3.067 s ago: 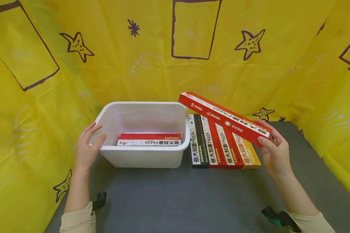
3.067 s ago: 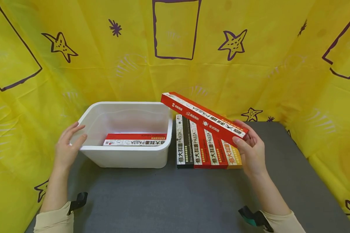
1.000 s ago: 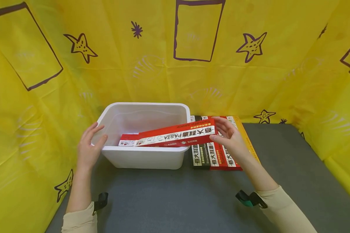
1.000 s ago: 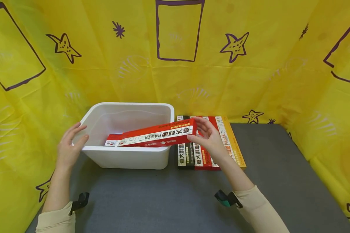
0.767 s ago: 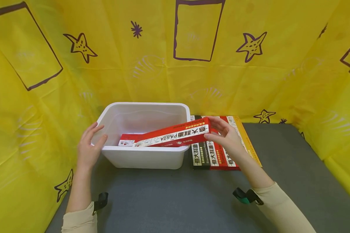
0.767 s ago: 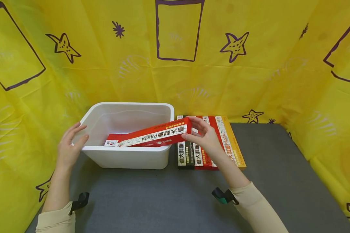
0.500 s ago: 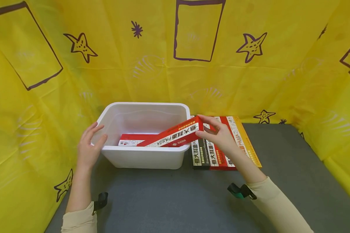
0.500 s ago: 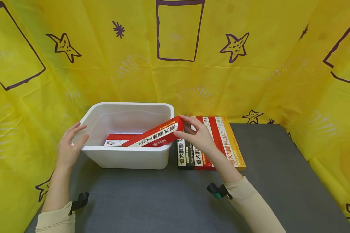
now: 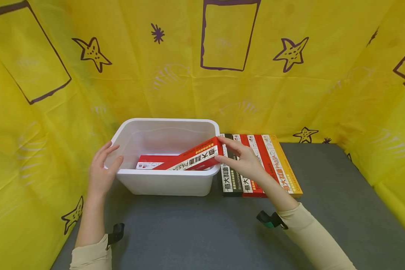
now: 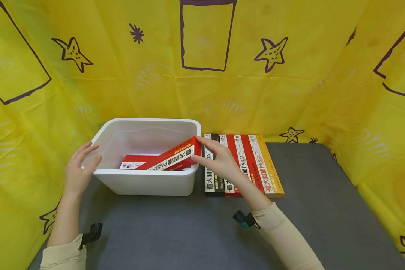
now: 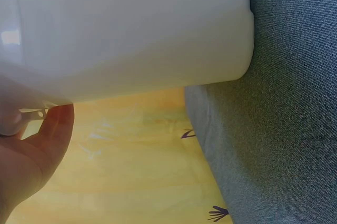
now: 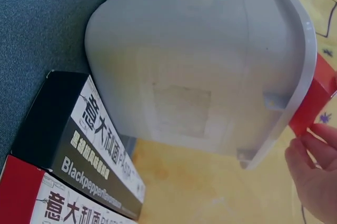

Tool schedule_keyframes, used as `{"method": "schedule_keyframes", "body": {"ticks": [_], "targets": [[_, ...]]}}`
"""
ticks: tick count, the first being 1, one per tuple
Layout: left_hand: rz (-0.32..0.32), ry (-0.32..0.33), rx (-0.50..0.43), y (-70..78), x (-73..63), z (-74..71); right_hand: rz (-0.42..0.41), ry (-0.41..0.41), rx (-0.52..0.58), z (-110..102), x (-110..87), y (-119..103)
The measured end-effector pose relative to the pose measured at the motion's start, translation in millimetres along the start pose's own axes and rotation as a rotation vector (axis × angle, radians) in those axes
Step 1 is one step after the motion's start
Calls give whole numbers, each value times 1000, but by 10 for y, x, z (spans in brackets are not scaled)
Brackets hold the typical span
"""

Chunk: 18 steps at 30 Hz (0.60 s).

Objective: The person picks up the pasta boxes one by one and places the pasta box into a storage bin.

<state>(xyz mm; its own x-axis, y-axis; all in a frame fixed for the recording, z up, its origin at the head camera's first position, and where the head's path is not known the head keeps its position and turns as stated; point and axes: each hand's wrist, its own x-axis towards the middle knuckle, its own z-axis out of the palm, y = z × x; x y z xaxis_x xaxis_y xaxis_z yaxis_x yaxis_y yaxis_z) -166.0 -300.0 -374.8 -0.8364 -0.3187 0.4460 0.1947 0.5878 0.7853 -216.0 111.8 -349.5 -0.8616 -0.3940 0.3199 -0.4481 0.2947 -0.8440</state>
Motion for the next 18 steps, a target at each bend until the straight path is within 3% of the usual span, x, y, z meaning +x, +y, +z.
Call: {"method": "schedule_keyframes", "body": {"ticks": [9, 18], "targets": [[-2, -2, 1, -5, -5, 14, -34, -30, -69, 59, -22, 26], [-42, -22, 1, 4, -4, 10, -21, 4, -17, 35, -163, 76]]}}
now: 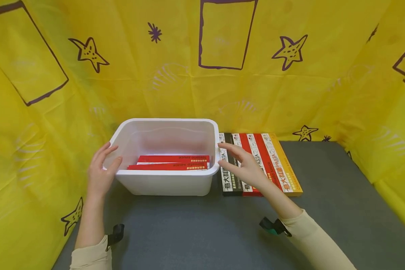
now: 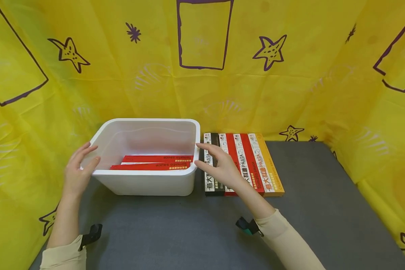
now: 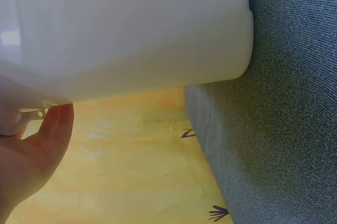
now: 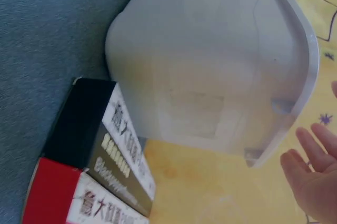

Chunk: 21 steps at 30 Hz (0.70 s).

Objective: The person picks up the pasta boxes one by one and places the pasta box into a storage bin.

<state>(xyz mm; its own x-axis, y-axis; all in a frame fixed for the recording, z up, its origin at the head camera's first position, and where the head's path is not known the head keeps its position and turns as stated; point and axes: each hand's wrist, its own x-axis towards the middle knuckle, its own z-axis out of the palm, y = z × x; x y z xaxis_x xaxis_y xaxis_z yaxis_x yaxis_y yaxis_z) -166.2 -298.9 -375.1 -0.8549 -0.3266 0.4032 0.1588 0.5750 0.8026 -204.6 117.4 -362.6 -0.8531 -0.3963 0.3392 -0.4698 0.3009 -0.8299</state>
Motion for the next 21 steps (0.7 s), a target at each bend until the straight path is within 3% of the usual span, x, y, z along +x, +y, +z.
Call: {"method": "schedule_keyframes", "body": {"ticks": [5, 9, 17, 21], "targets": [[-5, -5, -1, 12, 5, -1, 15, 15, 30, -72, -112, -25], [-14, -8, -1, 14, -3, -6, 15, 29, 15, -140, -185, 91], [-20, -8, -6, -5, -1, 4, 125, 70, 33, -271, -373, 334], [-26, -9, -5, 4, -3, 10, 141, 94, 38, -335, -461, 435]]}}
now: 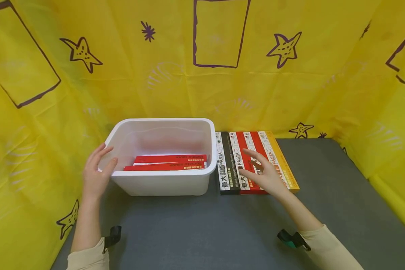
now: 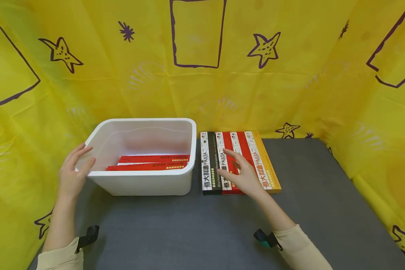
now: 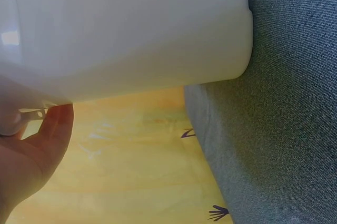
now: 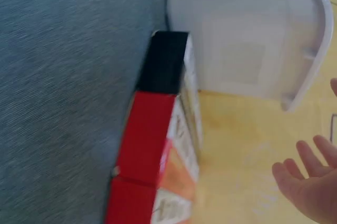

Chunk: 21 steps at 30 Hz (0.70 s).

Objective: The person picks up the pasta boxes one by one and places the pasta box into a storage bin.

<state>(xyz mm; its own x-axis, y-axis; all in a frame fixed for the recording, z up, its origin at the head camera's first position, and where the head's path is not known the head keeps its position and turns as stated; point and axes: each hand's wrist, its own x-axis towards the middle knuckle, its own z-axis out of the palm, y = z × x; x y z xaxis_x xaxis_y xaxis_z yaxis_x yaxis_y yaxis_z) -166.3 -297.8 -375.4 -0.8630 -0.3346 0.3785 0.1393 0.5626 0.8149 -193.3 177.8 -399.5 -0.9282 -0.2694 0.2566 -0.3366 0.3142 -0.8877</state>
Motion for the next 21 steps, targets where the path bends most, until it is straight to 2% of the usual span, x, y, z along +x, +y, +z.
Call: {"method": "schedule_keyframes", "body": {"ticks": [6, 12, 16, 21], "targets": [[7, 5, -2, -6, 3, -2, 76, 27, -76, -103, -114, 120], [12, 16, -2, -31, 4, -7, 153, 51, -81, -205, -206, 254], [4, 12, 3, -28, 0, -8, 156, 78, -57, -280, -255, 346], [5, 10, 4, -18, 2, 6, 156, 111, -93, -349, -304, 408]]}}
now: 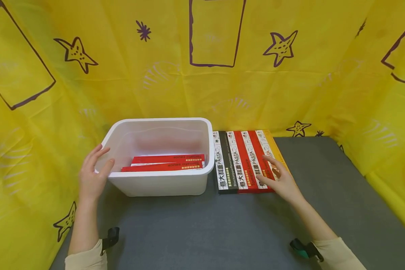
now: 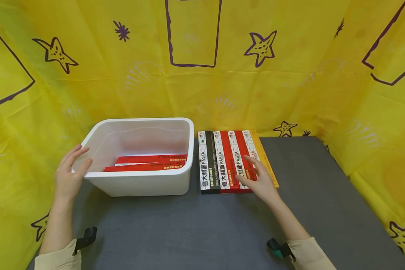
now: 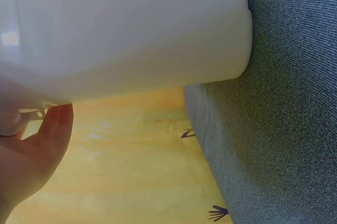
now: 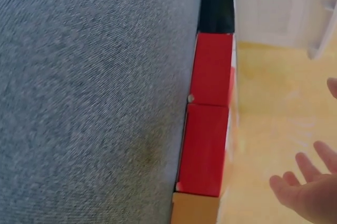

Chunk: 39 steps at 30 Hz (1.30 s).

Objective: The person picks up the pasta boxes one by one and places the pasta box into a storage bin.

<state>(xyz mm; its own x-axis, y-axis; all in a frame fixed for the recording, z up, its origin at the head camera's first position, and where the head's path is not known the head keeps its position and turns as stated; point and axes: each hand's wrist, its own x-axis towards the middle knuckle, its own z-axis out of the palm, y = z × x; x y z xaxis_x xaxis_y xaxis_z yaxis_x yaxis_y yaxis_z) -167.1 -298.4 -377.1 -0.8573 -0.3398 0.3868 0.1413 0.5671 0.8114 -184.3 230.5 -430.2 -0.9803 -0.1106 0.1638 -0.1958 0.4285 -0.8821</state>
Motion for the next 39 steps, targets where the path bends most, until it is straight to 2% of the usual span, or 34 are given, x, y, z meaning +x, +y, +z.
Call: {"method": "schedule_keyframes", "body": {"ticks": [8, 11, 18, 26, 33, 39], "targets": [[-12, -8, 2, -4, 0, -10, 122, 37, -155, -126, -43, 58], [-13, -7, -2, -12, 0, -8, 125, 38, -188, -186, -51, 113], [0, 2, -5, -12, -5, -6, 145, 24, -186, -284, -72, 257], [11, 9, 2, -4, -8, -1, 114, 30, -208, -352, -90, 385], [5, 13, -6, -15, -4, 6, 162, 6, -238, -408, -111, 471], [-10, 6, -15, -18, -7, 2, 163, -25, -252, -448, -107, 552]]}}
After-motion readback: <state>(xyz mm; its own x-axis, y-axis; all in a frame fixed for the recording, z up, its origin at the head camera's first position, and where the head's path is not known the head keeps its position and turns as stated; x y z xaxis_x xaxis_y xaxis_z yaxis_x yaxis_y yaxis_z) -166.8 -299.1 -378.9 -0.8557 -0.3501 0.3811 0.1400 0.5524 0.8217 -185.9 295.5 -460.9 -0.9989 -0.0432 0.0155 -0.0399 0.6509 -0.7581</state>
